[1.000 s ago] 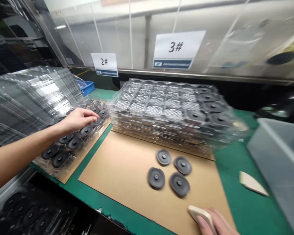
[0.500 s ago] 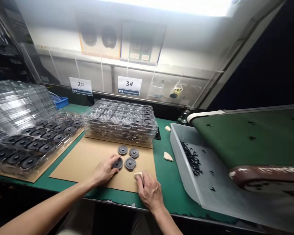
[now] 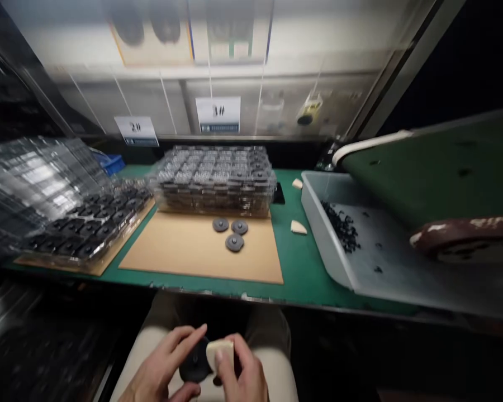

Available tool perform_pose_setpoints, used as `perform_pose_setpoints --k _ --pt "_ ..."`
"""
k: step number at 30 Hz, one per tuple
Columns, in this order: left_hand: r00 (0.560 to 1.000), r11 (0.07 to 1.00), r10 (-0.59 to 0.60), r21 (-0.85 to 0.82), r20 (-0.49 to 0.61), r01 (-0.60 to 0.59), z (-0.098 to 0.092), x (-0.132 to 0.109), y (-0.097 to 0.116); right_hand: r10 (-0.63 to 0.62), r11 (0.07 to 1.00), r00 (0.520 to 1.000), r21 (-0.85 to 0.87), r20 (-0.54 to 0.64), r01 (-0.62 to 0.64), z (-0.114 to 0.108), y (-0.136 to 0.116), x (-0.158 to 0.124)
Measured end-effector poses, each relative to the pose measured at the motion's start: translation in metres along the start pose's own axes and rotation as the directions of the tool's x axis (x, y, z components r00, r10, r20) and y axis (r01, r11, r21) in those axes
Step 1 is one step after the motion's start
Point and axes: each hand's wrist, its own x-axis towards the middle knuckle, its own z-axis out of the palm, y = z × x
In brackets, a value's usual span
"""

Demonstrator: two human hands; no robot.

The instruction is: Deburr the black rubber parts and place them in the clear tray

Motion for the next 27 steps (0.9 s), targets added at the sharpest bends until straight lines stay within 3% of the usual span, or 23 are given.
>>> perform_pose_setpoints --k 1,4,7,9,11,14,15,17,19,21,23,27 --pt "1.0 0.999 -0.018 -0.038 0.001 0.018 -0.006 -0.009 0.016 0.056 0.993 0.993 0.095 0.105 -0.066 -0.003 -0.006 -0.006" --pt "0.996 0.983 -0.092 -0.158 0.0 0.091 -0.027 -0.016 0.056 0.117 0.91 0.964 0.363 0.239 -0.2 -0.007 -0.021 -0.012" --pt "0.975 0.916 -0.222 -0.348 -0.024 0.2 -0.038 -0.011 0.072 0.192 0.75 0.945 0.581 0.266 -0.316 0.001 -0.028 -0.015" --pt "0.942 0.786 -0.335 -0.547 0.014 0.288 -0.039 -0.01 0.074 0.217 0.684 0.943 0.65 0.254 -0.332 0.009 -0.032 -0.018" --pt "0.909 0.582 -0.403 -0.738 0.104 0.343 -0.038 -0.012 0.071 0.209 0.674 0.945 0.663 0.251 -0.326 0.014 -0.037 -0.02" --pt "0.883 0.315 -0.429 -0.884 0.191 0.345 -0.038 -0.017 0.066 0.151 0.794 0.945 0.535 0.289 -0.29 0.013 -0.049 -0.017" --pt "0.877 0.266 -0.438 -0.903 0.199 0.338 -0.039 -0.019 0.064 0.116 0.87 0.951 0.433 0.287 -0.237 0.011 -0.053 -0.014" --pt "0.864 0.213 -0.463 -0.921 0.199 0.326 -0.041 -0.023 0.062 -0.018 0.991 0.971 0.135 0.24 -0.015 0.006 -0.062 -0.007" --pt "0.855 0.18 -0.482 -0.933 0.193 0.312 -0.044 -0.025 0.062 -0.222 0.952 0.95 -0.161 0.222 0.26 0.003 -0.072 -0.001" --pt "0.849 0.145 -0.498 -0.948 0.178 0.284 -0.047 -0.025 0.063 -0.366 0.842 0.894 -0.317 0.258 0.437 0.002 -0.081 0.001" --pt "0.837 0.126 -0.528 -0.962 0.142 0.243 -0.05 -0.026 0.064 -0.392 0.806 0.876 -0.355 0.28 0.474 0.003 -0.09 0.001" --pt "0.821 0.116 -0.562 -0.973 0.099 0.197 -0.053 -0.029 0.062 -0.252 0.853 0.891 -0.348 0.377 0.389 0.008 -0.102 -0.003"
